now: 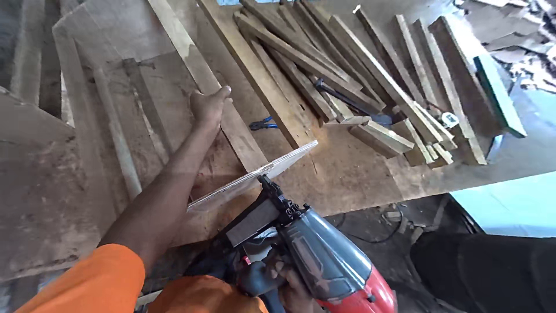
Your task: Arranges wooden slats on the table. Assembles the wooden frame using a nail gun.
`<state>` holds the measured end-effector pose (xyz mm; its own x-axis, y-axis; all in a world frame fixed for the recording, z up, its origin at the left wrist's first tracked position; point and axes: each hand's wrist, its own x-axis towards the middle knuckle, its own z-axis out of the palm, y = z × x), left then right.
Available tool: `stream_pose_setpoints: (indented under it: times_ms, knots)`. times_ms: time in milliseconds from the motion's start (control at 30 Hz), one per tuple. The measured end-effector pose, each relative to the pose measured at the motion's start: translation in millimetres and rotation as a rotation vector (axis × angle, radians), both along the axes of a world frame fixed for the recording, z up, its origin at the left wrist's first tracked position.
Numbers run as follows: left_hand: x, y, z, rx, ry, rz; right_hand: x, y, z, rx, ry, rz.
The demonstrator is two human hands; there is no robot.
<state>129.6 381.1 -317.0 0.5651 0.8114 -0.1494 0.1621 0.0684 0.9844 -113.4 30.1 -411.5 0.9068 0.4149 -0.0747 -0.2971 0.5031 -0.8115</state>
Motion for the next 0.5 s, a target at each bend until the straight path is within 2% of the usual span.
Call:
stream_pose_setpoints:
  times_ms: [233, 367, 500]
  knots:
    - [3, 1, -2, 0.006, 0.023, 0.008, 5, 0, -5, 0.000, 0.029, 0.036]
    - [2, -2, 1, 0.013, 0.009, -0.017, 4, -22, 0, -0.065, 0.019, 0.033]
    - [2, -3, 1, 0.019, 0.006, -0.029, 16, -50, 22, -0.154, -0.047, -0.029]
